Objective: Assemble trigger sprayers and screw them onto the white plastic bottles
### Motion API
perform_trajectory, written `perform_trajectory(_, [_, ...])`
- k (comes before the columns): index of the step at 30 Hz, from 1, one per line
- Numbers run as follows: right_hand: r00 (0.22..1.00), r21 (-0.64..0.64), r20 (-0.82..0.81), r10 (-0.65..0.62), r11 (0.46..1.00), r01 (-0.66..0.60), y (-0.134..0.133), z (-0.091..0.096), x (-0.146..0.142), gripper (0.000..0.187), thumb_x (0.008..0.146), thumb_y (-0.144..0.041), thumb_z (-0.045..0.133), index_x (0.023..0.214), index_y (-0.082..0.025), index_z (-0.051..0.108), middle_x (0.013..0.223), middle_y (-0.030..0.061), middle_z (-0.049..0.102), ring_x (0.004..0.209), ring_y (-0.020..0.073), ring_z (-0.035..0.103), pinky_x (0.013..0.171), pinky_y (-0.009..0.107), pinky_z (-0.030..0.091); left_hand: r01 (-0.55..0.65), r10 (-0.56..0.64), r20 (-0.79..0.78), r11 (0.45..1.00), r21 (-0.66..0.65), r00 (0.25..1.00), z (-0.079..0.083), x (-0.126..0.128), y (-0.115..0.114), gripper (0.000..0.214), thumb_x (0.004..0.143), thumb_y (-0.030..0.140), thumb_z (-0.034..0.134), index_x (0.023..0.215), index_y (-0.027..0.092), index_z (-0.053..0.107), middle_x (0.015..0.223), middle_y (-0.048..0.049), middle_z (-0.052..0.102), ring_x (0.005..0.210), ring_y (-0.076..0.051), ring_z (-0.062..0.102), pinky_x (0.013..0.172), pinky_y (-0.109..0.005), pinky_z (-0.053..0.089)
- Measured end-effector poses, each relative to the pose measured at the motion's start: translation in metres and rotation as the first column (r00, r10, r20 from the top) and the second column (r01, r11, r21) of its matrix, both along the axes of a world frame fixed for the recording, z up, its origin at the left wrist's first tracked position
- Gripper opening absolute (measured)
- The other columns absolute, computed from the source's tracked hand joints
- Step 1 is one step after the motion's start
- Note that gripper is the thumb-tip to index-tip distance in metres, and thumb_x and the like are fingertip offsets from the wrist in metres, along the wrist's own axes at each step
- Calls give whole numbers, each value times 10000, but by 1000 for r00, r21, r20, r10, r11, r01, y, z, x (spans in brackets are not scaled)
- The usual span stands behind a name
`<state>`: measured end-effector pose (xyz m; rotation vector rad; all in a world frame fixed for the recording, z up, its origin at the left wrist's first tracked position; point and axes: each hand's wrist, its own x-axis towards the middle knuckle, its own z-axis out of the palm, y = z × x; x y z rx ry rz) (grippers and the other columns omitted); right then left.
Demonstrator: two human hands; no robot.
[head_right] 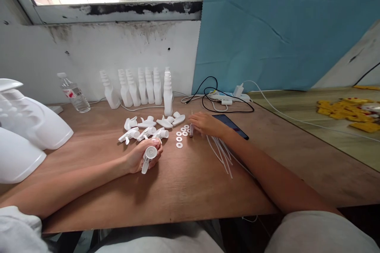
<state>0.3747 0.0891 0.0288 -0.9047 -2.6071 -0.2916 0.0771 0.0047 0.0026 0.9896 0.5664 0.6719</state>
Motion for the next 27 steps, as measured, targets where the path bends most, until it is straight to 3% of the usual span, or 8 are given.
perform_trajectory(3, [936, -92, -349, -37, 996, 5, -21, 9, -20, 39, 841, -226, 543, 867, -201, 556, 979, 105, 644, 847, 217, 605, 781, 351, 484, -22, 22, -28, 1000, -1, 999, 2, 1, -1, 324, 759, 420, 658, 693, 178, 452, 583, 34, 490, 353, -73, 446, 292, -186, 281])
perform_trajectory(5, [764, -213, -636, -109, 976, -38, -41, 16, -40, 117, 836, -282, 598, 873, -222, 505, 930, 55, 611, 762, 182, 613, 742, 336, 511, -39, 39, -42, 999, -1, 998, 3, 1, -2, 333, 758, 433, 663, 706, 180, 452, 600, 36, 500, 349, -75, 458, 285, -186, 273])
perform_trajectory(8, [489, -378, -853, -181, 862, -339, -74, 27, -72, 208, 853, -359, 637, 908, -231, 482, 907, 9, 584, 663, 144, 642, 655, 324, 547, -51, 51, -49, 999, -7, 998, 4, 2, -2, 336, 772, 454, 659, 737, 181, 467, 613, 36, 511, 352, -76, 469, 283, -182, 266])
perform_trajectory(10, [436, -368, -888, -143, 790, -490, -92, 31, -89, 203, 873, -358, 630, 879, -221, 479, 873, 3, 580, 677, 153, 668, 641, 332, 568, -55, 54, -58, 998, -14, 997, 4, 3, -2, 345, 777, 476, 654, 756, 184, 473, 602, 36, 515, 338, -78, 458, 273, -181, 249])
perform_trajectory(12, [443, -312, -895, -44, 771, -555, -104, 30, -98, 151, 890, -300, 617, 880, -217, 491, 867, 6, 587, 671, 154, 682, 626, 331, 577, -67, 65, -85, 997, -22, 994, 4, 3, -2, 358, 771, 500, 653, 774, 190, 473, 572, 37, 518, 317, -88, 444, 260, -181, 231])
perform_trajectory(19, [693, 67, -641, 331, 923, -379, -115, 19, -99, 186, 837, -107, 628, 931, -249, 553, 857, 31, 677, 776, 160, 681, 654, 294, 577, -81, 82, -98, 997, 13, 992, 6, 5, -6, 407, 755, 551, 658, 770, 196, 458, 474, 52, 473, 300, -94, 409, 248, -161, 225])
perform_trajectory(23, [769, 315, -352, 533, 842, -438, -117, 17, -103, 215, 815, -59, 630, 919, -222, 535, 873, 55, 710, 791, 170, 701, 676, 291, 600, -176, 176, -138, 984, 14, 975, 6, 8, -10, 466, 702, 569, 707, 771, 206, 422, 512, 73, 466, 328, -80, 412, 256, -153, 283])
perform_trajectory(27, [775, 451, -271, 570, 787, -421, -117, 9, -110, 223, 808, -47, 649, 779, -202, 491, 759, 38, 684, 782, 175, 703, 682, 289, 609, -228, 228, -142, 973, 17, 963, 5, 8, -12, 452, 706, 545, 711, 797, 204, 429, 541, 73, 462, 368, -80, 434, 269, -150, 315])
